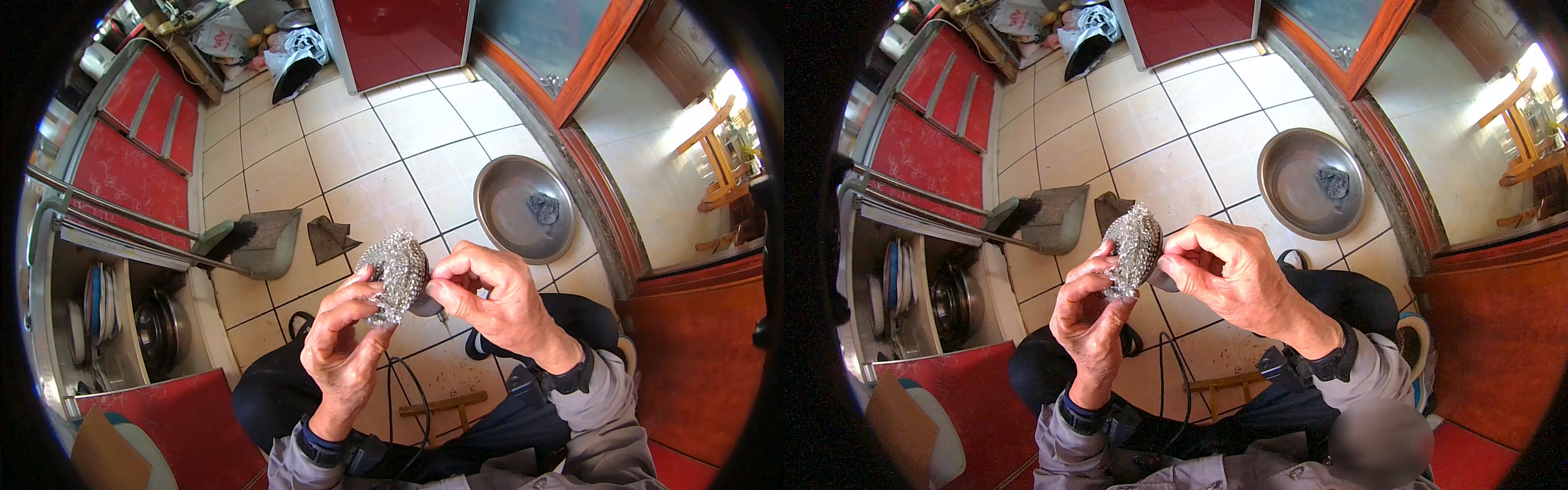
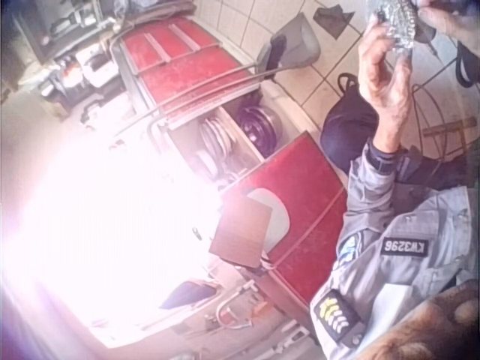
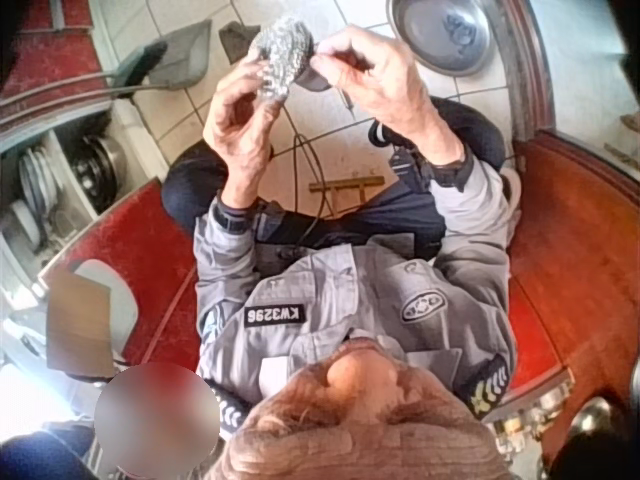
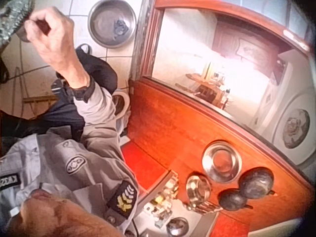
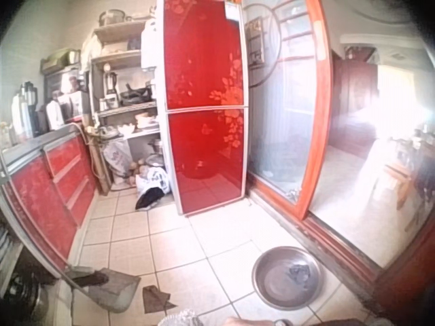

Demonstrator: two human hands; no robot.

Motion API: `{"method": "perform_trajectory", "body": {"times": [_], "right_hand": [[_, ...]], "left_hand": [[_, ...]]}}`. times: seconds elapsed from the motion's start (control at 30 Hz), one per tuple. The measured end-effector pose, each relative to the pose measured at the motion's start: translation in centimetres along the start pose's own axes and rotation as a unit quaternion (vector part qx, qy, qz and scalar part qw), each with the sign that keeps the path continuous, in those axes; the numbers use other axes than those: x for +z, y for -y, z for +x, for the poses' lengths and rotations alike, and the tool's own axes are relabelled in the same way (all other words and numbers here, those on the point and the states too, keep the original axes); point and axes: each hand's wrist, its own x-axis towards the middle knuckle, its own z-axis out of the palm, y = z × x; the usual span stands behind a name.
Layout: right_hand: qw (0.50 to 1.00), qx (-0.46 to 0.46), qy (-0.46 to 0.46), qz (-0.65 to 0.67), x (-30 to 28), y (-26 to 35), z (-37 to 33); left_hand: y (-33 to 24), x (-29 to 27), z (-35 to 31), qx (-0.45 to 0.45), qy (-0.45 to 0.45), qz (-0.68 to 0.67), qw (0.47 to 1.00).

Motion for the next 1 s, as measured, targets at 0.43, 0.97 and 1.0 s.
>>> {"method": "perform_trajectory", "body": {"times": [0.43, 0.97, 1.0], "right_hand": [[0.995, 0.038, 0.001, 0.095, 0.3, -0.4, -0.3], [0.987, -0.017, 0.054, 0.151, 0.3, -0.7, -0.5], [0.984, 0.007, 0.080, 0.157, 0.1, -0.5, -0.5]], "left_hand": [[-0.3, 0.0, 0.2, 0.057, 0.030, 0.109, 0.992], [-0.9, 0.5, 0.6, 0.110, 0.057, 0.229, 0.965], [-1.0, 0.4, 0.6, 0.109, 0.059, 0.241, 0.963]]}}
